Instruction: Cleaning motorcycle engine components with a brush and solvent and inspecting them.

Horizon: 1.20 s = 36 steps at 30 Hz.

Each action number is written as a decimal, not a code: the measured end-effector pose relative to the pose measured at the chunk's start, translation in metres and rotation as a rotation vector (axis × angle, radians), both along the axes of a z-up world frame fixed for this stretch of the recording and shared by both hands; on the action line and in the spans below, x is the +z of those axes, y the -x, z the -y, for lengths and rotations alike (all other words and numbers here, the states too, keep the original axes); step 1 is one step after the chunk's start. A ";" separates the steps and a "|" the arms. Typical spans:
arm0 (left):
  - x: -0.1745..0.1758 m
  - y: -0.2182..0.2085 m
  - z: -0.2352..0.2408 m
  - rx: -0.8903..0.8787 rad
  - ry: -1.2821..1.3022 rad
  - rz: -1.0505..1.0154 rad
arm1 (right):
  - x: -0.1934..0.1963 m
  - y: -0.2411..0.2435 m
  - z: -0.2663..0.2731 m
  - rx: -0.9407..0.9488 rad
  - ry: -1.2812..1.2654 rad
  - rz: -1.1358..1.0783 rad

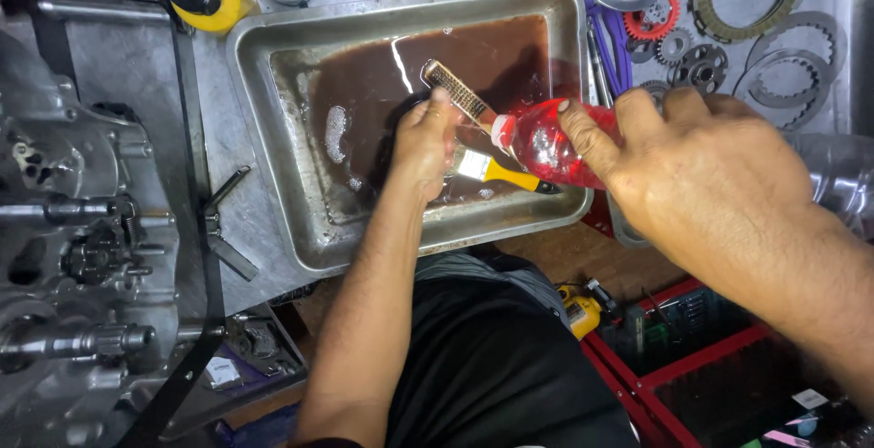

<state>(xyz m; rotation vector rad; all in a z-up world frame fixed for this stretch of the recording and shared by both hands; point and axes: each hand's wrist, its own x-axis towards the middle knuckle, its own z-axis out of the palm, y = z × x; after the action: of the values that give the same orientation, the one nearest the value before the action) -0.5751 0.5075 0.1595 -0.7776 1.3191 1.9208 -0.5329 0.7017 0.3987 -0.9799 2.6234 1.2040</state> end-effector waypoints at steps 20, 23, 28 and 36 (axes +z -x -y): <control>-0.020 -0.008 -0.001 0.371 -0.447 -0.019 | -0.005 -0.006 -0.001 0.025 -0.042 -0.012; -0.029 -0.009 0.000 0.343 -0.388 -0.109 | -0.004 -0.006 0.000 -0.006 -0.039 0.054; 0.000 -0.002 0.006 0.301 -0.238 0.053 | 0.000 -0.003 0.002 -0.049 0.032 0.111; -0.005 0.003 0.007 0.328 -0.280 0.026 | 0.001 0.001 0.000 -0.119 -0.012 0.172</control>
<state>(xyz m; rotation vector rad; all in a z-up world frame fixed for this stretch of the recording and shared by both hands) -0.5777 0.5001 0.1542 -0.9131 0.9198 2.2806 -0.5341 0.7017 0.3995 -0.8703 2.4991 1.0569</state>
